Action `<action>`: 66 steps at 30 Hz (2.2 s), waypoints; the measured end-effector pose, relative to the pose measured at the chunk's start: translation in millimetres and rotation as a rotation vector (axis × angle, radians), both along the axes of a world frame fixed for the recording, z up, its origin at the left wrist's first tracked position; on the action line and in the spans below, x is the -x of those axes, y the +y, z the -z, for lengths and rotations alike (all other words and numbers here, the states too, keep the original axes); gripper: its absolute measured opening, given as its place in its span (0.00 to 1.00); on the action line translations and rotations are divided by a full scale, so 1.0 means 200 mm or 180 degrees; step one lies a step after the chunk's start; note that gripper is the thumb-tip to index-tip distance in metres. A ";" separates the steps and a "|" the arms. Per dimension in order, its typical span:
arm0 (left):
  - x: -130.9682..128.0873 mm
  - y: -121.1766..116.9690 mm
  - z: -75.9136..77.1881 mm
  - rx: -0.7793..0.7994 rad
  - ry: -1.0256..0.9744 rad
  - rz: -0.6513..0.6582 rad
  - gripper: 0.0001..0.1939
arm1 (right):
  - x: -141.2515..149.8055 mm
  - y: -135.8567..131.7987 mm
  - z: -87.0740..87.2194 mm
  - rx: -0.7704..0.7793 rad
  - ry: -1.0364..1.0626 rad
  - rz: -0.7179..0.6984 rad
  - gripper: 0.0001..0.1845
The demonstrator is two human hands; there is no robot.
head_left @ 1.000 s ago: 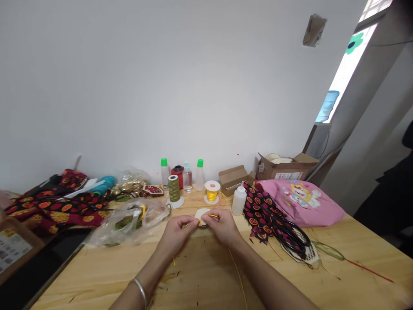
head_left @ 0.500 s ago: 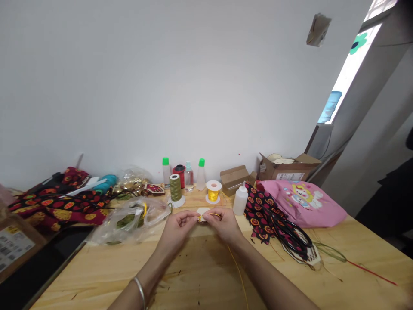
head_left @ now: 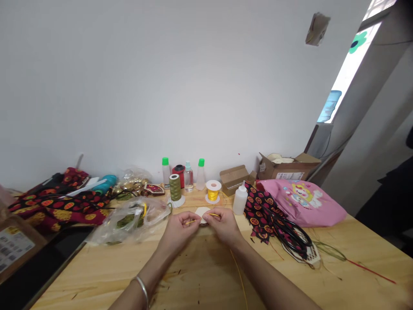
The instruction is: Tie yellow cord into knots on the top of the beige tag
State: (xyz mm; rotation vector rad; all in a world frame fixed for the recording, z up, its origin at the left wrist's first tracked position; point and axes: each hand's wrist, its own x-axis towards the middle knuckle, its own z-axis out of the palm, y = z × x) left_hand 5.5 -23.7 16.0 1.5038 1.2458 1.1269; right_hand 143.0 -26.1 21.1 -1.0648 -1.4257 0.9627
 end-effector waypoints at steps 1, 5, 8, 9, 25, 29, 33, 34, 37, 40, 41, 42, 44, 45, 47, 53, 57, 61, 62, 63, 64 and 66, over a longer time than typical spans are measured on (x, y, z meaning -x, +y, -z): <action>0.00 0.00 0.00 0.0026 -0.0009 -0.0008 0.08 | 0.00 0.00 0.00 -0.0004 0.0002 0.0014 0.07; 0.00 0.01 0.01 0.0319 -0.0247 0.0039 0.09 | -0.01 0.00 -0.01 -0.0046 -0.0087 0.0014 0.07; 0.01 0.02 0.02 0.0537 -0.0517 0.0234 0.11 | -0.02 0.01 0.00 -0.0183 -0.0248 0.0023 0.08; 0.01 0.02 0.02 0.0559 -0.0579 0.0284 0.12 | -0.02 0.01 0.00 -0.0223 -0.0285 0.0019 0.08; 0.00 0.01 0.03 0.0520 -0.0543 0.0377 0.10 | -0.02 0.01 0.04 -0.0319 -0.0366 -0.0029 0.10; 0.00 0.00 0.01 0.0678 -0.0636 0.0508 0.10 | -0.02 0.02 0.05 -0.0284 -0.0354 -0.0003 0.10; -0.01 -0.02 -0.03 0.0894 -0.0822 0.0569 0.10 | -0.02 0.02 0.05 -0.0211 -0.0298 -0.0029 0.10; -0.01 -0.03 -0.03 0.0952 -0.0863 0.0580 0.10 | -0.02 0.02 0.05 -0.0182 -0.0265 -0.0041 0.10; -0.01 -0.03 -0.04 0.1121 -0.0930 0.0668 0.11 | -0.01 0.02 0.05 -0.0074 -0.0185 -0.0091 0.10; 0.00 -0.03 -0.03 0.1151 -0.0900 0.0791 0.12 | -0.01 0.02 0.05 -0.0017 -0.0144 -0.0157 0.10; 0.00 -0.02 -0.03 0.1135 -0.0887 0.0832 0.12 | -0.01 0.02 0.05 -0.0028 -0.0135 -0.0164 0.10; 0.01 -0.02 -0.02 0.1112 -0.0879 0.0876 0.12 | -0.01 0.02 0.05 -0.0043 -0.0127 -0.0170 0.10; 0.02 -0.01 -0.01 0.1051 -0.0893 0.0952 0.11 | -0.01 0.02 0.05 -0.0034 -0.0104 -0.0178 0.09; 0.02 -0.01 0.00 0.1027 -0.0917 0.0972 0.11 | -0.01 0.02 0.05 -0.0021 -0.0096 -0.0182 0.09; 0.02 0.00 0.00 0.0997 -0.0975 0.0971 0.13 | -0.01 0.02 0.05 -0.0010 -0.0093 -0.0182 0.09; 0.01 0.00 0.00 0.1020 -0.0777 0.0870 0.14 | -0.01 0.01 0.05 -0.0017 -0.0034 -0.0232 0.10; 0.01 0.00 0.00 0.1033 -0.0729 0.0815 0.14 | -0.02 0.01 0.04 -0.0259 -0.0265 -0.0063 0.10; 0.01 -0.01 -0.01 0.1049 -0.0726 0.0755 0.13 | -0.02 0.01 0.03 -0.0441 -0.0497 0.0102 0.09; 0.01 -0.01 -0.01 0.1049 -0.0730 0.0734 0.13 | -0.02 0.01 0.03 -0.0440 -0.0510 0.0074 0.09; 0.00 -0.01 -0.02 0.1040 -0.0745 0.0716 0.12 | -0.02 0.01 0.03 -0.0421 -0.0519 0.0007 0.10; 0.00 -0.01 -0.02 0.1023 -0.0773 0.0706 0.12 | -0.03 0.01 0.02 -0.0390 -0.0537 -0.0080 0.10; 0.00 -0.02 -0.03 0.0945 -0.0881 0.0665 0.11 | -0.03 0.01 0.02 -0.0410 -0.0721 -0.0231 0.12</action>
